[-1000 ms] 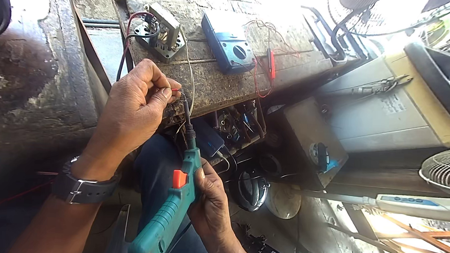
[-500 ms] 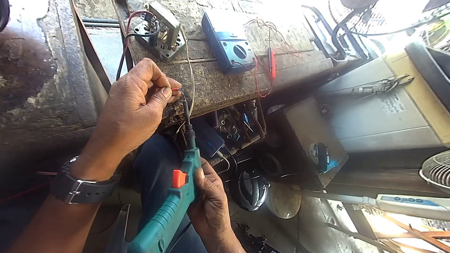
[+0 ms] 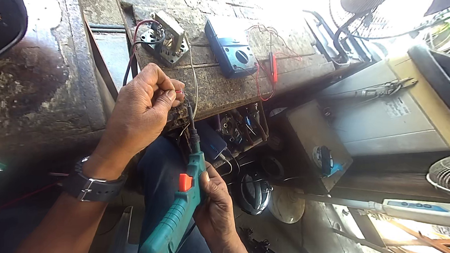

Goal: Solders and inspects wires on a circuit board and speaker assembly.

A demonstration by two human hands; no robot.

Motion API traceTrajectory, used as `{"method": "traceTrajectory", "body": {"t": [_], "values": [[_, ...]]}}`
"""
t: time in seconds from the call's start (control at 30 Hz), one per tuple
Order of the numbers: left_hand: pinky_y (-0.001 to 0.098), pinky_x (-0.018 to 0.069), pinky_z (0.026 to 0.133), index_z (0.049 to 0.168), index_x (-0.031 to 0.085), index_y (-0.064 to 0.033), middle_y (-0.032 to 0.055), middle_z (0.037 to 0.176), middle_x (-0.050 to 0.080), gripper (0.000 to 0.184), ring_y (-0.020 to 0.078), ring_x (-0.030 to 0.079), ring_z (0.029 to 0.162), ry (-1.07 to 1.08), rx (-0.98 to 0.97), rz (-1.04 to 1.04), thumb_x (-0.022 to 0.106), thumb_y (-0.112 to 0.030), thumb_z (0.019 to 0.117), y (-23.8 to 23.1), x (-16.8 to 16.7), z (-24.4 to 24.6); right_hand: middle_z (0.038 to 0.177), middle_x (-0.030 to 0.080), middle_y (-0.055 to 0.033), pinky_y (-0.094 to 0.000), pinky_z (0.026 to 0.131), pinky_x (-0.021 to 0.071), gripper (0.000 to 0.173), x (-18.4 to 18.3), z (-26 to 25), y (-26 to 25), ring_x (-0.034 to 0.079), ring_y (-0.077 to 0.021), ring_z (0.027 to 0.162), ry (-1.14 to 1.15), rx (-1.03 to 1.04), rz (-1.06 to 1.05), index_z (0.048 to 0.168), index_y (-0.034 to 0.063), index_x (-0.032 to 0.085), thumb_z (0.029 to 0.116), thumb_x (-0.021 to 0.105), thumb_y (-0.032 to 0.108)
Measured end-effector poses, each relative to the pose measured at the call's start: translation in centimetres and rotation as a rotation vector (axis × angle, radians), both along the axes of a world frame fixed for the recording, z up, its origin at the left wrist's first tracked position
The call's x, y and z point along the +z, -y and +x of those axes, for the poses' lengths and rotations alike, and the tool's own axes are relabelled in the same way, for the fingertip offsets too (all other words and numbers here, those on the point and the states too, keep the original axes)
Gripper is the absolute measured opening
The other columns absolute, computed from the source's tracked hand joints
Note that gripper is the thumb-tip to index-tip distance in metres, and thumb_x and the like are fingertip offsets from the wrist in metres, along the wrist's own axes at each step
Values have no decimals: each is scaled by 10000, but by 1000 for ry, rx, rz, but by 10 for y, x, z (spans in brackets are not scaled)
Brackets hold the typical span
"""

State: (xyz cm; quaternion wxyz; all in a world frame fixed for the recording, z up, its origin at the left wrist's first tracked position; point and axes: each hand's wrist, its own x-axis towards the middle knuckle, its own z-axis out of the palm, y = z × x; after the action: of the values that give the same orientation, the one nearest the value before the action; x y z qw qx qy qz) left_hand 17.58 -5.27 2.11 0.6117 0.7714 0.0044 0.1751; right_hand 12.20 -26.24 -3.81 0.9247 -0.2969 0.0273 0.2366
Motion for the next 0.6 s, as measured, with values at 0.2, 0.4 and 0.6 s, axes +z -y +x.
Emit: {"method": "traceTrajectory", "body": {"t": [0.2,0.4,0.6], "values": [[256,594,663,1108,526,-104,23,1241,689,107,103,709,820,18,37,55,467,-35,1052,1,0,1,1050,691,-203,-391,855,615,318,-1,0,7,731,-226,917,11,-4,13,1269,-77,560,995,614,75],[211,516,588,1117,608,-114,17,1186,669,109,62,625,739,121,147,215,549,-92,1028,3,0,0,983,665,-185,-342,746,607,356,-3,1,13,699,-213,806,-101,91,88,1272,-54,566,1004,591,179],[428,437,1094,1040,652,-14,149,1299,645,154,289,569,1278,245,224,641,512,-66,1005,-1,-4,5,967,659,-181,-329,709,599,375,-2,2,14,690,-205,784,-69,80,83,1282,-59,565,1004,596,191]]}}
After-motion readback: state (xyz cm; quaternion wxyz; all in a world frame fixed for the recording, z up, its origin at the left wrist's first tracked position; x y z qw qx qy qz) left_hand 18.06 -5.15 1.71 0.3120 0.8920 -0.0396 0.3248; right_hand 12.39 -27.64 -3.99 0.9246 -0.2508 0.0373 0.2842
